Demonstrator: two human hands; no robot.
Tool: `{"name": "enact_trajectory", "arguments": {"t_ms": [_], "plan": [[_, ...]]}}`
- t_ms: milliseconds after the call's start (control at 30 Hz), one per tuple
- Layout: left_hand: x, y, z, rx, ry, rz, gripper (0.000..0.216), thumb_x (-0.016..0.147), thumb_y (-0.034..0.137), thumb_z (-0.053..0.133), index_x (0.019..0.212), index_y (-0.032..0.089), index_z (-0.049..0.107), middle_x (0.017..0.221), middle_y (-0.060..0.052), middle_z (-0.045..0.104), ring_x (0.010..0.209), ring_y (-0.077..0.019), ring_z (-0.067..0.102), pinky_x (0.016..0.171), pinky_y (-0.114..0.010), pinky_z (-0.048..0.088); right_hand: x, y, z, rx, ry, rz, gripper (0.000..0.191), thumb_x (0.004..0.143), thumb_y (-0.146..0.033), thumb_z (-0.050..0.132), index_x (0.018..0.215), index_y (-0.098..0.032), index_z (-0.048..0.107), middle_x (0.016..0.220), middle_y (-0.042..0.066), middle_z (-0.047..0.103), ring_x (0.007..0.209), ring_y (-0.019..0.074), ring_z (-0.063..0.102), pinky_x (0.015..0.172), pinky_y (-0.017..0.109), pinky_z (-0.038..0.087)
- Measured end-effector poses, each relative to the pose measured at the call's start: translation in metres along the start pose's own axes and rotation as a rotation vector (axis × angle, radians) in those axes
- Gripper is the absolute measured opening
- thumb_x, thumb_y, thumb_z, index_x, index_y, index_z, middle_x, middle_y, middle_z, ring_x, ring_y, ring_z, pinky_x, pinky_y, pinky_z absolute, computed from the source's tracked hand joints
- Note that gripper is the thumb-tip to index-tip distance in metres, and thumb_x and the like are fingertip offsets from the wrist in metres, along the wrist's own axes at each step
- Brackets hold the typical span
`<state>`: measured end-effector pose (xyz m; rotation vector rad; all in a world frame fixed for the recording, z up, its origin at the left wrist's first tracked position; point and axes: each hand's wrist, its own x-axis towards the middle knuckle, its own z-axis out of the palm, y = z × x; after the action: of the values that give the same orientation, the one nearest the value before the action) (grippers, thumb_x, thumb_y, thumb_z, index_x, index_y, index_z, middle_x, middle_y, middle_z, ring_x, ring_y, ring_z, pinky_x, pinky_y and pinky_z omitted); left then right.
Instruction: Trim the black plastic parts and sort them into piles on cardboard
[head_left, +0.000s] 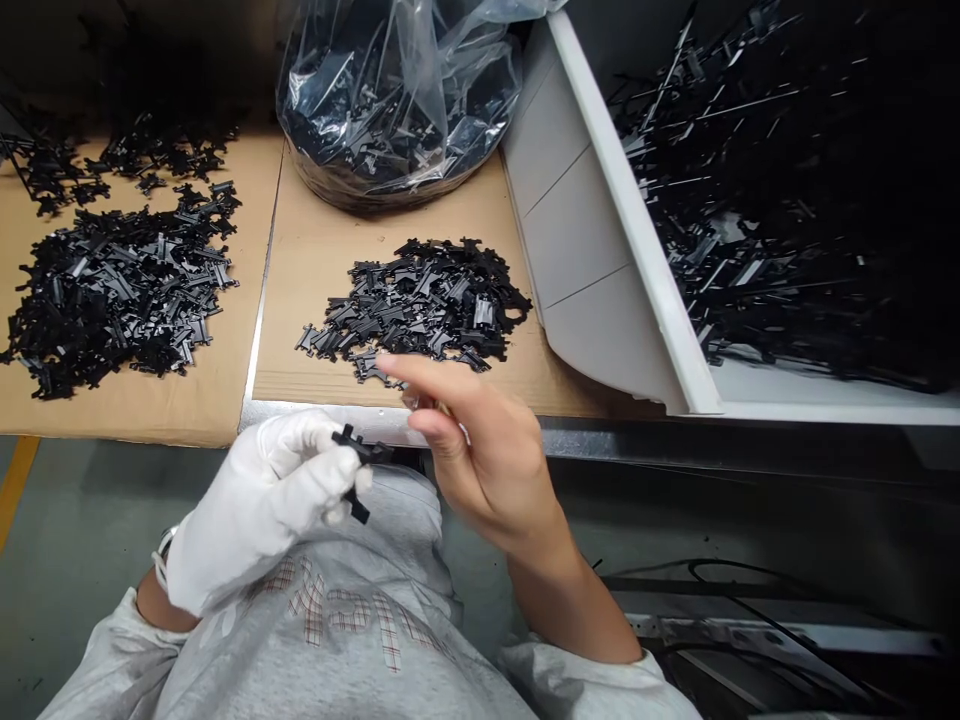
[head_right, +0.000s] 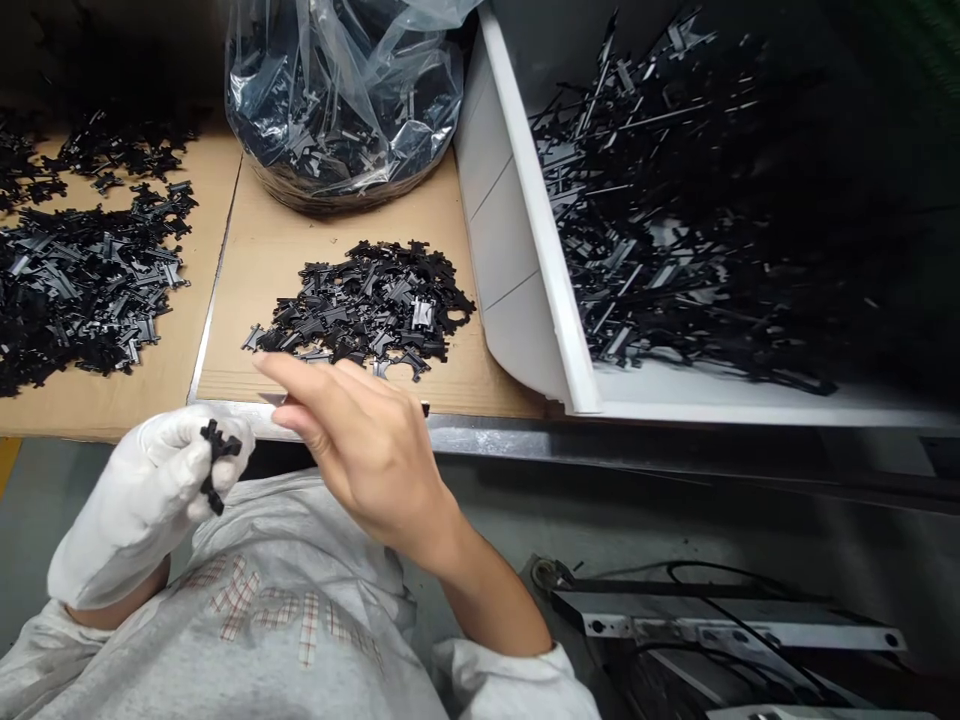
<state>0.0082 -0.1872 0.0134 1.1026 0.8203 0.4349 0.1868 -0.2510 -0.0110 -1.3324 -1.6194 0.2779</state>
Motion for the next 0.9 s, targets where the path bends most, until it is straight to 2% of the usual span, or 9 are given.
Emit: {"name": "enact_trajectory", "arguments": {"t_ms": [100, 167, 233, 400, 500, 600, 667, 767, 900], "plan": [[0.023, -0.004, -0.007, 0.323, 0.080, 0.180, 0.031, 0.094, 0.043, 0.066, 0.073, 0.021, 0.063, 0.071, 0.000, 0.061, 0.063, -0.0129, 0.054, 0.061, -0.027, 0.046, -0.003, 0.004, -0.005, 0.002, 0.062, 0.065, 0.030, 0.108, -0.033, 0.049, 0.133, -0.030, 0.065, 0.117, 0.003, 0.077, 0.082, 0.0150, 0.070, 0.078, 0.028, 0.056], [0.049, -0.005, -0.013, 0.678, 0.108, 0.321, 0.020, 0.092, 0.029, 0.064, 0.075, 0.020, 0.064, 0.081, -0.002, 0.062, 0.079, -0.0172, 0.058, 0.077, -0.032, 0.047, -0.007, 0.007, -0.010, -0.015, 0.121, 0.116, 0.030, 0.107, -0.034, 0.051, 0.132, -0.031, 0.066, 0.115, 0.003, 0.077, 0.079, 0.0145, 0.069, 0.076, 0.028, 0.056], [0.076, -0.004, -0.017, 0.986, 0.117, 0.358, 0.019, 0.091, 0.025, 0.064, 0.073, 0.020, 0.066, 0.085, -0.004, 0.064, 0.090, -0.0217, 0.058, 0.086, -0.038, 0.044, -0.013, 0.010, -0.016, -0.041, 0.186, 0.169, 0.029, 0.107, -0.035, 0.052, 0.132, -0.030, 0.067, 0.107, 0.003, 0.076, 0.073, 0.0145, 0.065, 0.071, 0.029, 0.054], [0.114, 0.003, -0.002, 1.482, 0.170, 0.303, 0.021, 0.090, 0.038, 0.072, 0.082, 0.019, 0.074, 0.094, -0.011, 0.069, 0.101, -0.0325, 0.060, 0.081, -0.043, 0.041, -0.026, 0.014, -0.025, -0.080, 0.242, 0.257, 0.032, 0.106, -0.037, 0.052, 0.131, -0.025, 0.068, 0.090, 0.003, 0.071, 0.067, 0.0161, 0.059, 0.064, 0.030, 0.048], [0.116, 0.008, 0.008, 1.611, 0.259, 0.333, 0.026, 0.089, 0.043, 0.075, 0.095, 0.017, 0.073, 0.101, -0.015, 0.069, 0.103, -0.0349, 0.061, 0.075, -0.041, 0.039, -0.031, 0.017, -0.028, -0.107, 0.260, 0.276, 0.031, 0.106, -0.035, 0.052, 0.130, -0.025, 0.069, 0.079, 0.001, 0.065, 0.068, 0.0166, 0.058, 0.066, 0.031, 0.045], [0.105, 0.012, -0.004, 1.628, 0.415, 0.368, 0.037, 0.096, 0.051, 0.061, 0.110, 0.018, 0.070, 0.105, -0.016, 0.069, 0.101, -0.0330, 0.061, 0.073, -0.039, 0.037, -0.033, 0.020, -0.029, -0.105, 0.284, 0.292, 0.030, 0.105, -0.035, 0.054, 0.130, -0.026, 0.070, 0.077, 0.001, 0.063, 0.068, 0.0170, 0.056, 0.069, 0.032, 0.043], [0.090, 0.012, -0.026, 1.641, 0.576, 0.284, 0.041, 0.102, 0.052, 0.049, 0.116, 0.018, 0.069, 0.107, -0.016, 0.070, 0.099, -0.0331, 0.062, 0.073, -0.040, 0.036, -0.033, 0.021, -0.028, -0.090, 0.279, 0.313, 0.030, 0.105, -0.035, 0.054, 0.130, -0.026, 0.069, 0.077, 0.001, 0.063, 0.068, 0.0174, 0.056, 0.070, 0.033, 0.043], [0.068, 0.010, -0.065, 1.679, 0.813, 0.015, 0.040, 0.102, 0.046, 0.047, 0.118, 0.016, 0.068, 0.109, -0.021, 0.069, 0.098, -0.0377, 0.062, 0.073, -0.042, 0.036, -0.030, 0.023, -0.023, -0.090, 0.266, 0.325, 0.030, 0.106, -0.037, 0.052, 0.126, -0.024, 0.070, 0.075, 0.000, 0.062, 0.066, 0.0167, 0.056, 0.067, 0.032, 0.043], [0.059, 0.005, -0.097, 1.734, 0.835, -0.173, 0.042, 0.097, 0.047, 0.052, 0.115, 0.013, 0.069, 0.112, -0.024, 0.069, 0.101, -0.0407, 0.062, 0.074, -0.043, 0.037, -0.025, 0.024, -0.015, -0.093, 0.215, 0.314, 0.030, 0.106, -0.040, 0.051, 0.121, -0.023, 0.071, 0.071, -0.001, 0.062, 0.060, 0.0150, 0.053, 0.059, 0.029, 0.042]]}}
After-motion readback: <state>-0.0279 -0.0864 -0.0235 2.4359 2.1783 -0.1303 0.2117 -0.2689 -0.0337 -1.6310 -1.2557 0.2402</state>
